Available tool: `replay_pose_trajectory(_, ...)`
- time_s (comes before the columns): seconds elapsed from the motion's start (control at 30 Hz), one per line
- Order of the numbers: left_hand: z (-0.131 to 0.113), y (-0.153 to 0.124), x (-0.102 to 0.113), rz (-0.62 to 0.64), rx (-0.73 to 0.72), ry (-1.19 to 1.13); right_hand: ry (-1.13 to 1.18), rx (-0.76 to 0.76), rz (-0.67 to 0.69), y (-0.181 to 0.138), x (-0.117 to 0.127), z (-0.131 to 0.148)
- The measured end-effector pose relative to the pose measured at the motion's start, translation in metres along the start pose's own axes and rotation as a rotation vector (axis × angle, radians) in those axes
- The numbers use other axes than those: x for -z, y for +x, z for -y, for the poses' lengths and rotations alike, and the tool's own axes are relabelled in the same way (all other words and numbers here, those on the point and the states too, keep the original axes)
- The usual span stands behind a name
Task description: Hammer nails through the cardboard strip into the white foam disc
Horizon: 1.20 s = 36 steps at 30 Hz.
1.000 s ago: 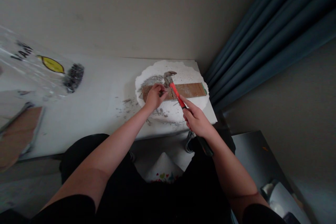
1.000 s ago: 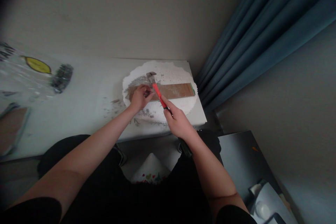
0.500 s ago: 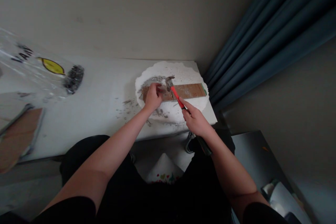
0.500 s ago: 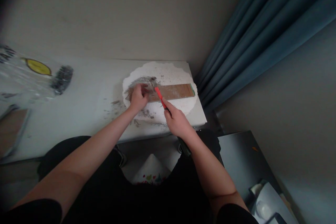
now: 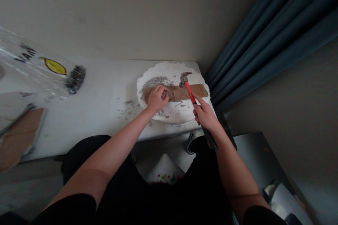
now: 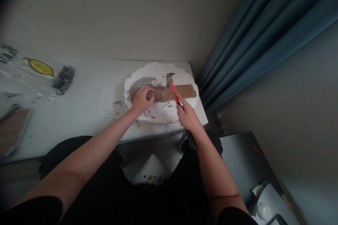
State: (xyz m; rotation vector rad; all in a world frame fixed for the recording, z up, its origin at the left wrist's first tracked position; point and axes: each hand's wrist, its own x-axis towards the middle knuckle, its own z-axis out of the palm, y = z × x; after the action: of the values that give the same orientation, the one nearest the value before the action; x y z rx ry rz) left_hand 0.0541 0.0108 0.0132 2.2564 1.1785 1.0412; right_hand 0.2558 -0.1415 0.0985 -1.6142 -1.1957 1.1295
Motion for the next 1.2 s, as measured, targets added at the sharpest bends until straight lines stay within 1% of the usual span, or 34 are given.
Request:
replay_pose_trajectory(0.07,-0.018,-0.005,0.001,0.182,-0.125,0.1,-0.002,-0.04,-0.083,0.005,0.007,-0.002)
replay_pose_trajectory(0.1,-0.026,-0.009,0.0,0.266,-0.159,0.162,-0.001,-0.058,-0.11,0.007,0.009,-0.004)
replay_pose_trajectory(0.13,-0.033,-0.012,-0.002,0.335,-0.172,0.233,-0.001,-0.075,-0.129,0.009,0.011,-0.005)
replay_pose_trajectory(0.2,-0.044,-0.018,-0.008,0.421,-0.155,0.367,0.007,-0.104,-0.148,0.013,0.014,-0.009)
replay_pose_trajectory(0.3,-0.053,-0.023,-0.017,0.469,-0.097,0.486,0.015,-0.108,-0.145,0.017,0.017,-0.016)
replay_pose_trajectory(0.43,-0.063,-0.021,-0.022,0.488,-0.073,0.54,0.007,-0.078,-0.118,0.022,0.021,-0.022)
replay_pose_trajectory(0.53,-0.07,-0.018,-0.02,0.496,-0.073,0.533,0.014,-0.064,-0.103,0.024,0.024,-0.024)
replay_pose_trajectory(0.6,-0.072,-0.016,-0.014,0.516,-0.073,0.505,0.019,-0.059,-0.099,0.025,0.026,-0.024)
replay_pose_trajectory(0.67,-0.07,-0.012,-0.005,0.506,-0.037,0.437,0.031,-0.063,-0.092,0.024,0.028,-0.025)
replay_pose_trajectory(0.7,-0.067,-0.009,0.0,0.48,0.007,0.382,0.037,-0.064,-0.085,0.024,0.029,-0.025)
replay_pose_trajectory(0.83,-0.049,0.01,0.023,0.264,0.248,0.034,0.052,-0.065,-0.057,0.022,0.031,-0.029)
replay_pose_trajectory(0.9,-0.039,0.02,0.033,0.182,0.371,-0.157,0.066,-0.065,-0.051,0.023,0.031,-0.027)
replay_pose_trajectory(0.97,-0.031,0.027,0.038,0.138,0.504,-0.331,0.078,-0.063,-0.058,0.025,0.031,-0.022)
replay_pose_trajectory(1.03,-0.023,0.03,0.042,0.116,0.599,-0.474,0.09,-0.064,-0.061,0.03,0.031,-0.014)
replay_pose_trajectory(1.13,-0.013,0.03,0.045,0.096,0.644,-0.56,0.109,-0.05,-0.016,0.042,0.029,-0.003)
replay_pose_trajectory(1.2,-0.007,0.029,0.044,0.086,0.624,-0.515,0.108,-0.039,0.033,0.048,0.026,-0.002)
